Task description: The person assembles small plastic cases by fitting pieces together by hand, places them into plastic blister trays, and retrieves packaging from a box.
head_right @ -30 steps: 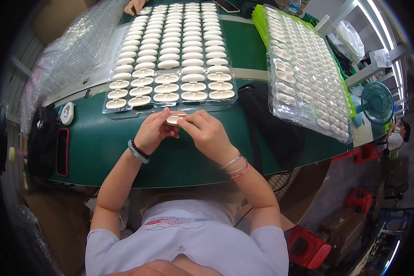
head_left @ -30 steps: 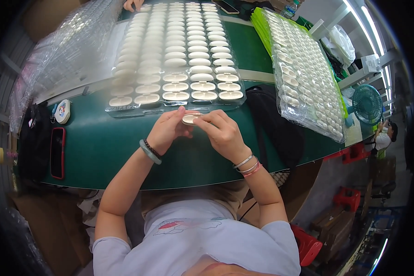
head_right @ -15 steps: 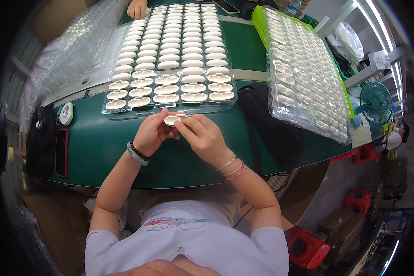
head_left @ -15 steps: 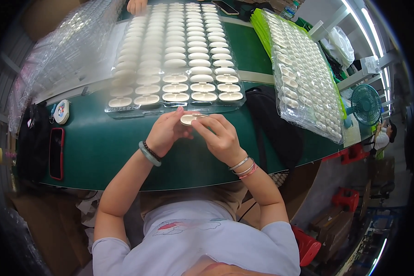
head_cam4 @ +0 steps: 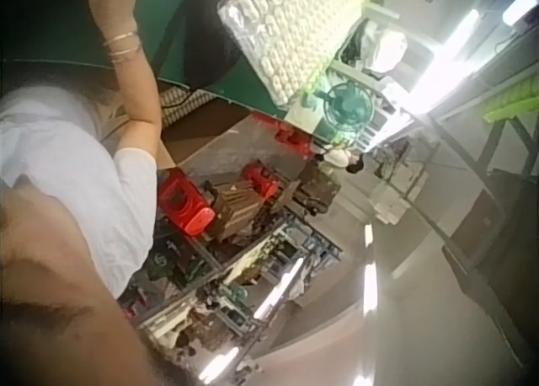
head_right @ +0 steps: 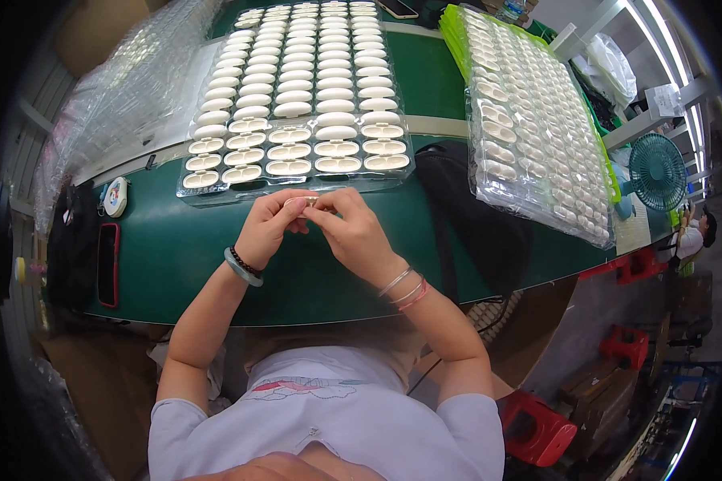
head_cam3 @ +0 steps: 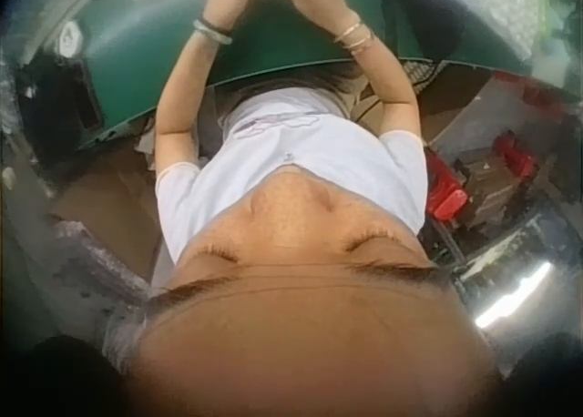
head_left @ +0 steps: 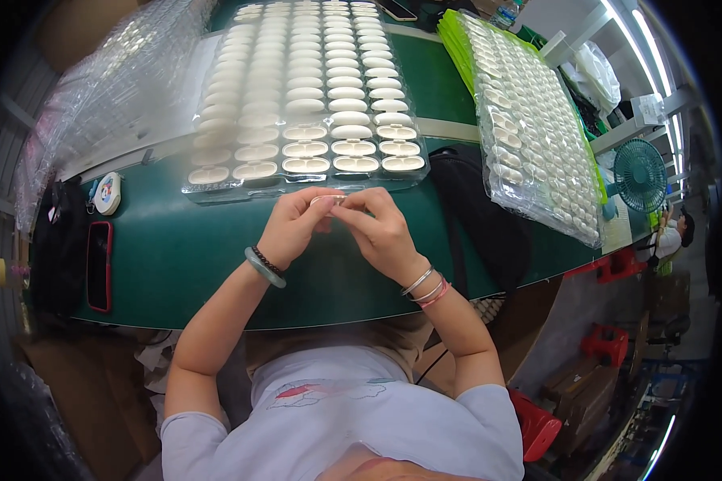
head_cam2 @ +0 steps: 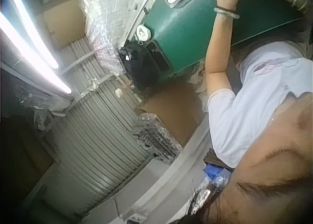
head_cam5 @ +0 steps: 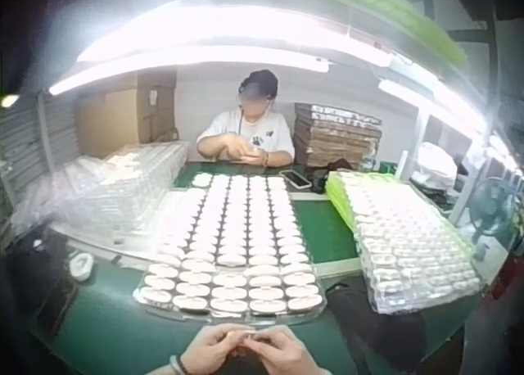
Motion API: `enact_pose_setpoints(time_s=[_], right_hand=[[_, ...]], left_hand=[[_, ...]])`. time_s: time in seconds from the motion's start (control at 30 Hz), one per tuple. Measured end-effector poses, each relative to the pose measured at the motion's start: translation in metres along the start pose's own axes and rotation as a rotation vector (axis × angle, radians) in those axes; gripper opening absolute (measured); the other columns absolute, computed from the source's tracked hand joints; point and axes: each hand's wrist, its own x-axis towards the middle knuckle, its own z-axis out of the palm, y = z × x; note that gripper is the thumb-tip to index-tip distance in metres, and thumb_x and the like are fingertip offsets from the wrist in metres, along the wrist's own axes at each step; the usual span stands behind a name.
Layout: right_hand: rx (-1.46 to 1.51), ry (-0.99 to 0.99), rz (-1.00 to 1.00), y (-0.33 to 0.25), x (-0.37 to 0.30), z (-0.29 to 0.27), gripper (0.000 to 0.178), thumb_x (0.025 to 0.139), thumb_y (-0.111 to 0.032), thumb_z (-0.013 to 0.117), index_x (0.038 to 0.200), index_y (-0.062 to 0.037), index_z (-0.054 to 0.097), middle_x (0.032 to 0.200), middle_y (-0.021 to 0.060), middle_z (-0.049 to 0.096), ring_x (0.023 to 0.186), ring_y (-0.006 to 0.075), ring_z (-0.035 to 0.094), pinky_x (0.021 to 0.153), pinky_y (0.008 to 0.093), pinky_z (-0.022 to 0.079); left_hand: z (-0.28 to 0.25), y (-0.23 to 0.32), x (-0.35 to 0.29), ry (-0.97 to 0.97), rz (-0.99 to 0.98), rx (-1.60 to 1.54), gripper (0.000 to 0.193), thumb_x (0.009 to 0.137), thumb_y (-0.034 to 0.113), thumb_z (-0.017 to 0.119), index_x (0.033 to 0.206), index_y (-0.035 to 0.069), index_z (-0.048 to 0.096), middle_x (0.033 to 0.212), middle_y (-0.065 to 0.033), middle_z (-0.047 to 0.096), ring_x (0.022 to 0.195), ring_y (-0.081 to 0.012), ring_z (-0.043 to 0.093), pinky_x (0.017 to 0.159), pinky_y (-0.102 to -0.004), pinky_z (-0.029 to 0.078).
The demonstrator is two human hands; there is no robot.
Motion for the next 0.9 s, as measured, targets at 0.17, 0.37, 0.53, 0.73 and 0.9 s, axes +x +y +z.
enact_pose_setpoints(time_s=[0.17,0.37,0.53,0.73,0.9], right_hand=[[0.151,0.135,0.277,0.006,-0.001,-0.001,0.020,0.082,-0.005,0.061,0.101,-0.0006,0.063,0.086,0.0076,0.060,0.078,0.0205,0.058,0.065,0.0274,0.049],[0.687,-0.149,0.736,0.014,-0.007,-0.001,0.021,0.088,-0.012,0.057,0.103,0.0021,0.063,0.083,0.0090,0.067,0.067,0.0113,0.065,0.058,0.0249,0.051],[0.609,-0.141,0.724,0.008,-0.006,-0.001,0.018,0.088,-0.012,0.055,0.094,0.0026,0.064,0.071,0.0095,0.066,0.058,0.0135,0.065,0.050,0.0248,0.048],[0.479,-0.164,0.700,0.005,-0.004,-0.003,0.017,0.087,-0.011,0.054,0.087,0.0020,0.065,0.060,0.0088,0.062,0.050,0.0138,0.062,0.046,0.0246,0.046],[0.455,-0.117,0.696,0.002,-0.003,-0.003,0.017,0.087,-0.011,0.054,0.089,0.0017,0.065,0.061,0.0088,0.062,0.050,0.0135,0.062,0.046,0.0241,0.046]], left_hand=[[0.003,0.004,-0.002,0.023,0.024,0.089,0.026,0.092,0.020,0.051,0.108,0.001,0.061,0.085,-0.0005,0.062,0.071,-0.0054,0.053,0.064,-0.0204,0.046],[0.007,0.007,-0.004,0.013,0.118,0.374,0.025,0.090,0.015,0.051,0.109,0.001,0.059,0.078,-0.0060,0.063,0.068,-0.0095,0.056,0.063,-0.0240,0.046],[0.008,0.005,-0.005,0.086,0.132,0.541,0.021,0.087,0.011,0.053,0.102,-0.001,0.061,0.073,-0.0146,0.065,0.065,-0.0175,0.063,0.060,-0.0278,0.048],[0.010,0.006,-0.008,0.125,0.134,0.626,0.019,0.089,0.011,0.054,0.100,0.000,0.064,0.068,-0.0039,0.062,0.058,-0.0058,0.054,0.051,-0.0204,0.042],[0.014,0.011,-0.007,0.127,0.131,0.610,0.020,0.087,0.011,0.055,0.102,0.000,0.063,0.067,-0.0080,0.062,0.057,-0.0102,0.056,0.053,-0.0233,0.044]])
